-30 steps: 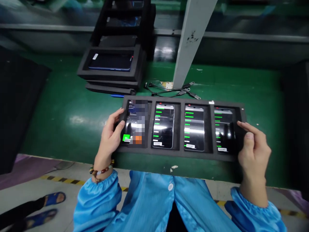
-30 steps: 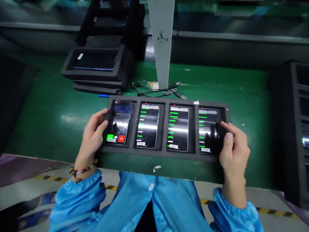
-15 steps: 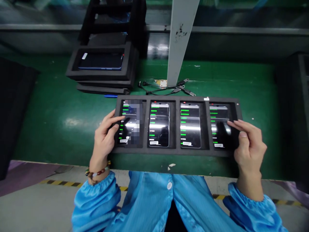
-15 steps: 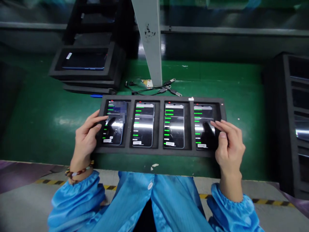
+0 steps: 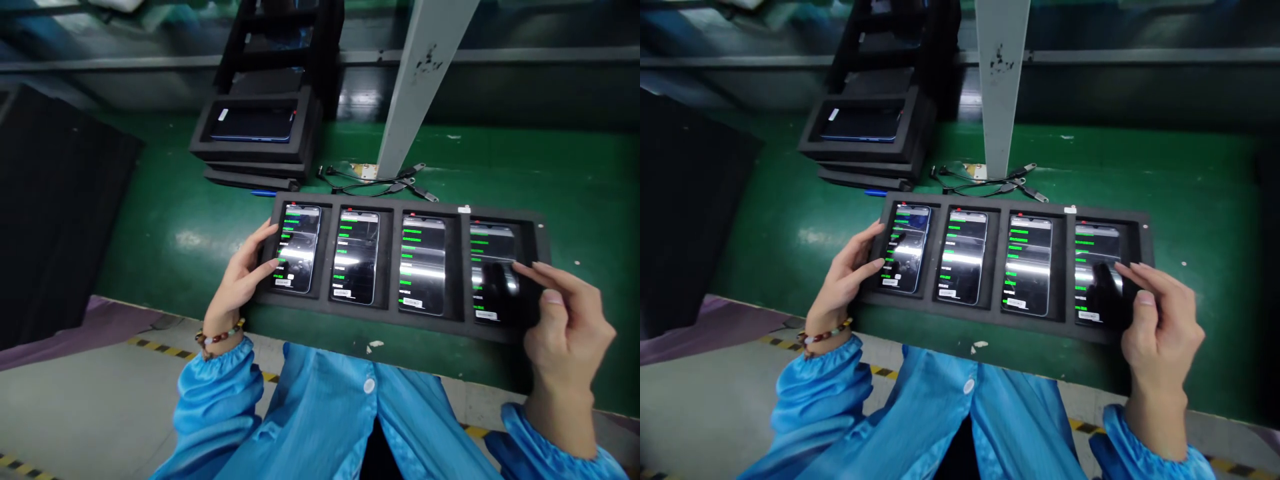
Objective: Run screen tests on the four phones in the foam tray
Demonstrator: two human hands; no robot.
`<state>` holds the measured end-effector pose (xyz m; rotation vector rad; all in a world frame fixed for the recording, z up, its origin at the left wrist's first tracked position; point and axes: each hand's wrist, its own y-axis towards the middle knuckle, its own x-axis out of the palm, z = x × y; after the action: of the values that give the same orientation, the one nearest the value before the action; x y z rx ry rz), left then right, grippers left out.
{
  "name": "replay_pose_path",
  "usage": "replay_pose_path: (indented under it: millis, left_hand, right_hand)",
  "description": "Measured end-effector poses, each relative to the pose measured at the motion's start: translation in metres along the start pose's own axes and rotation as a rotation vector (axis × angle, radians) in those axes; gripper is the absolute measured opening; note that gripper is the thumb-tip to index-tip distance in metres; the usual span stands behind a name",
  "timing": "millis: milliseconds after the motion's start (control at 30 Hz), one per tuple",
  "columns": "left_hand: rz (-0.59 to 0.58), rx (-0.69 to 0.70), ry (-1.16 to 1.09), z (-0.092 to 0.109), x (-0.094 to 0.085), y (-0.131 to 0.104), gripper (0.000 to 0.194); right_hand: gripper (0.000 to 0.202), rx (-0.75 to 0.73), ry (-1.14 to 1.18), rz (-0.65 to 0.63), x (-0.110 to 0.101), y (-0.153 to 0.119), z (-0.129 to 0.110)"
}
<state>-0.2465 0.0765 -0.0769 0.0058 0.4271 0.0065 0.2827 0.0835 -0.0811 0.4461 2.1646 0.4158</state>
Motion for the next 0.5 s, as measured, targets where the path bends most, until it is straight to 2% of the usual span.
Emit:
replay_pose_path:
  millis: [100,200,367,500]
  left_hand:
    - [-0.007,0.021,0.034,-0.001,-0.001,0.0,0.073]
    - [0.003,0.022,0.045,-0.002,0.001,0.001,0.074]
    - [0.035,0.02,0.015,-0.004,0.001,0.001,0.07]
    - [0.063,0.007,0.027,-0.004,0.003,0.001,0.067]
  right_hand:
    - [0.039,-0.016,0.015,0.022,-0.001,0.0,0.0]
    - [0.035,-0.083,0.04,-0.011,0.0,-0.002,-0.016]
    - [0.039,-0.288,0.132,-0.39,0.016,-0.013,-0.076]
    - [0.048,-0.439,0.217,-0.5,0.037,-0.016,-0.111]
